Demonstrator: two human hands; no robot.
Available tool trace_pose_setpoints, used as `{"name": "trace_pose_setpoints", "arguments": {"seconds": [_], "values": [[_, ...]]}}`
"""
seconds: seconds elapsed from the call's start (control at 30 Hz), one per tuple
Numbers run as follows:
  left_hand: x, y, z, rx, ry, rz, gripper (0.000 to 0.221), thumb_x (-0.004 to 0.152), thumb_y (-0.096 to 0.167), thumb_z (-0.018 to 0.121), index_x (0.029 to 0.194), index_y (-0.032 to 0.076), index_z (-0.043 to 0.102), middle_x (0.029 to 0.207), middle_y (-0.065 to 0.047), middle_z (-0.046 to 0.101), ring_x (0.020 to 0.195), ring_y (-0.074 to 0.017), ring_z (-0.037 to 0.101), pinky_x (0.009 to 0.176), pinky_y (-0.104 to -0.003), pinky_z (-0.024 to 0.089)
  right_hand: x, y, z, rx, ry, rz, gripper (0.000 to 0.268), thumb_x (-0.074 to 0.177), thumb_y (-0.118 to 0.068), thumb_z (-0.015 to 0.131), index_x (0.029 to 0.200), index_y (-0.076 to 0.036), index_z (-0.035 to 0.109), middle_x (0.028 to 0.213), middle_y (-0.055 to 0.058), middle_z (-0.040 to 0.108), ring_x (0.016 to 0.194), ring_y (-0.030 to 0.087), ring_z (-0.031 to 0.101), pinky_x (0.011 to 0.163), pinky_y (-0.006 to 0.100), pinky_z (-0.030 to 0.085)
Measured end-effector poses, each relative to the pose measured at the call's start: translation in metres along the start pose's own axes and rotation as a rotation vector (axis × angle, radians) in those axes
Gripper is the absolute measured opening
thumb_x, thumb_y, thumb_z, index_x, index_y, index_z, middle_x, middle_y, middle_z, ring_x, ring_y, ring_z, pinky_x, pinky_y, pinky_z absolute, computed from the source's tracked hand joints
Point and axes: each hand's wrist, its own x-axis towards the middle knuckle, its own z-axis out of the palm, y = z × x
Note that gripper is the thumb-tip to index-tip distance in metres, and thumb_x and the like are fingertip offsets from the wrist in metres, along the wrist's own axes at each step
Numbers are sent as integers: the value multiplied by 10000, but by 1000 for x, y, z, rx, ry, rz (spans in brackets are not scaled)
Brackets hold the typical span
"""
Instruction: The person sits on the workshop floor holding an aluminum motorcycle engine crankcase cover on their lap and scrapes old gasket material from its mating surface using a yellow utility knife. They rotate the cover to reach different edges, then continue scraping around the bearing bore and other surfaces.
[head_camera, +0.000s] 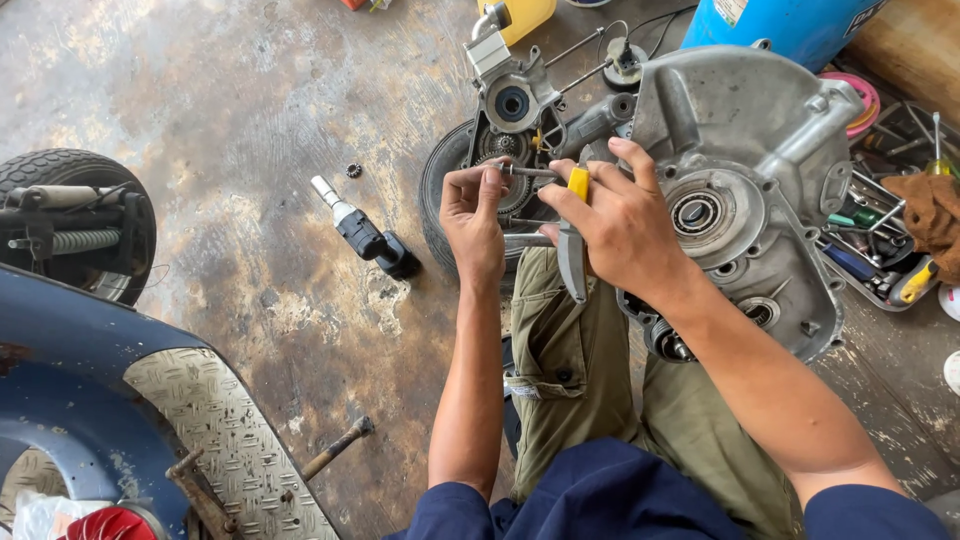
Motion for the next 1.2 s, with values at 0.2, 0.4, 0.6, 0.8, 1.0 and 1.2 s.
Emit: {"name": "trace_pose_setpoints", "arguments": {"seconds": [0.2, 0.4, 0.6, 0.8, 1.0, 1.2], "values": [[-4, -6, -1, -173, -44, -24, 89, 1045, 120, 633, 1121, 79, 613, 1274, -191, 696, 1059, -119, 697, 858, -215, 577, 1, -1, -1, -7, 2, 1, 335, 1006, -448, 666, 1178, -161, 662, 1196, 130, 744, 1046, 272, 697, 1187, 496, 281], [-3, -11, -4, -54, -40, 21, 152, 1026, 97, 662, 1166, 74, 608, 1201, -149, 709, 1058, -137, 688, 868, -250, 570, -2, 0, 2, 3, 2, 9, 332, 1017, -456, 643, 1171, -163, 659, 1195, 126, 746, 1034, 274, 702, 1190, 495, 278], [-20, -15, -15, -286, -73, -84, 341, 1080, 132, 541, 1408, 68, 473, 1250, -201, 701, 1098, -259, 732, 873, -328, 618, -4, 3, 6, -3, -11, 1, 351, 1036, -483, 636, 1184, -166, 665, 1219, 126, 746, 1055, 273, 708, 1197, 481, 268], [-45, -14, -32, -202, -75, -117, 340, 1022, 123, 600, 1340, 13, 554, 1208, -250, 693, 1068, -306, 728, 886, -347, 606, -2, 1, 1, 10, -7, -5, 345, 1047, -473, 640, 1190, -161, 672, 1223, 119, 744, 1057, 258, 692, 1196, 481, 277], [-55, -14, -24, -93, -36, -89, 291, 1023, 121, 661, 1284, 12, 594, 1093, -193, 733, 940, -169, 717, 844, -277, 580, -4, 1, 2, -8, -21, -7, 344, 1042, -472, 658, 1198, -165, 666, 1248, 109, 738, 1074, 249, 682, 1202, 478, 266], [-54, -15, -22, -165, 19, -132, 284, 1051, 161, 625, 1291, 10, 601, 1140, -199, 717, 957, -209, 742, 801, -270, 618, -2, 1, 0, -10, -12, -10, 326, 1053, -455, 645, 1188, -159, 660, 1237, 111, 741, 1057, 250, 685, 1196, 477, 277]]}}
